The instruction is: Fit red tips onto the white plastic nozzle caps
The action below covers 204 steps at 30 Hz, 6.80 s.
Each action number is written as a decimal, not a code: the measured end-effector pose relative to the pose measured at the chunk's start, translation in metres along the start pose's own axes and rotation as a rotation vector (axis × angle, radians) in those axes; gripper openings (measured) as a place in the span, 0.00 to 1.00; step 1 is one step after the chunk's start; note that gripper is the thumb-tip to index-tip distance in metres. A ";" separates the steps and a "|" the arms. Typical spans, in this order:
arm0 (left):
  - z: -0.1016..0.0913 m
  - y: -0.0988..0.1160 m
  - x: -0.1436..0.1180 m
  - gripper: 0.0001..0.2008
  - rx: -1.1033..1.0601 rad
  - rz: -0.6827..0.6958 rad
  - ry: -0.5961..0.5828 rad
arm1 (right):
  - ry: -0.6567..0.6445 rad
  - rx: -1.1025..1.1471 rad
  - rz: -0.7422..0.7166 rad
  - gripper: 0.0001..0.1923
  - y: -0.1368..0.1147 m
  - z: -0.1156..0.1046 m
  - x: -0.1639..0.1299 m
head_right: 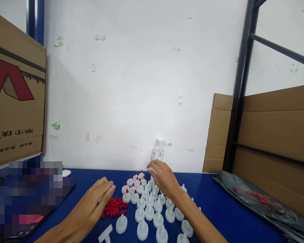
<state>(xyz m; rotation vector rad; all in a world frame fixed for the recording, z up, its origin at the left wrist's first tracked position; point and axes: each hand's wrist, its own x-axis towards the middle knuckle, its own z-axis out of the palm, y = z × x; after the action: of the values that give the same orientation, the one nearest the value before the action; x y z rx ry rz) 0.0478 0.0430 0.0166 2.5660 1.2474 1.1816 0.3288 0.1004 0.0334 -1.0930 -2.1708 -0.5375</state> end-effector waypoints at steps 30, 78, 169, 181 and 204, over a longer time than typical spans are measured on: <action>0.013 -0.014 0.003 0.12 0.039 -0.024 -0.153 | -0.427 0.075 0.077 0.24 0.008 0.023 -0.021; 0.020 -0.025 -0.002 0.14 0.026 -0.058 -0.219 | -0.376 0.205 0.005 0.22 -0.014 0.011 -0.015; 0.004 0.003 0.002 0.15 0.099 0.172 -0.088 | -0.013 0.351 -0.382 0.03 -0.084 -0.006 -0.007; -0.007 0.005 0.000 0.23 -0.107 -0.089 0.133 | 0.042 0.069 -0.028 0.06 -0.015 -0.004 -0.001; 0.024 -0.031 0.002 0.14 -0.038 -0.097 -0.179 | -0.286 0.209 -0.128 0.19 -0.042 -0.017 -0.001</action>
<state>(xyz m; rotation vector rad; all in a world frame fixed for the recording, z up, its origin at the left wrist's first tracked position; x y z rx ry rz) 0.0442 0.0711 -0.0100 2.4890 1.2799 0.9260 0.3010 0.0654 0.0421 -0.9684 -2.4923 -0.2103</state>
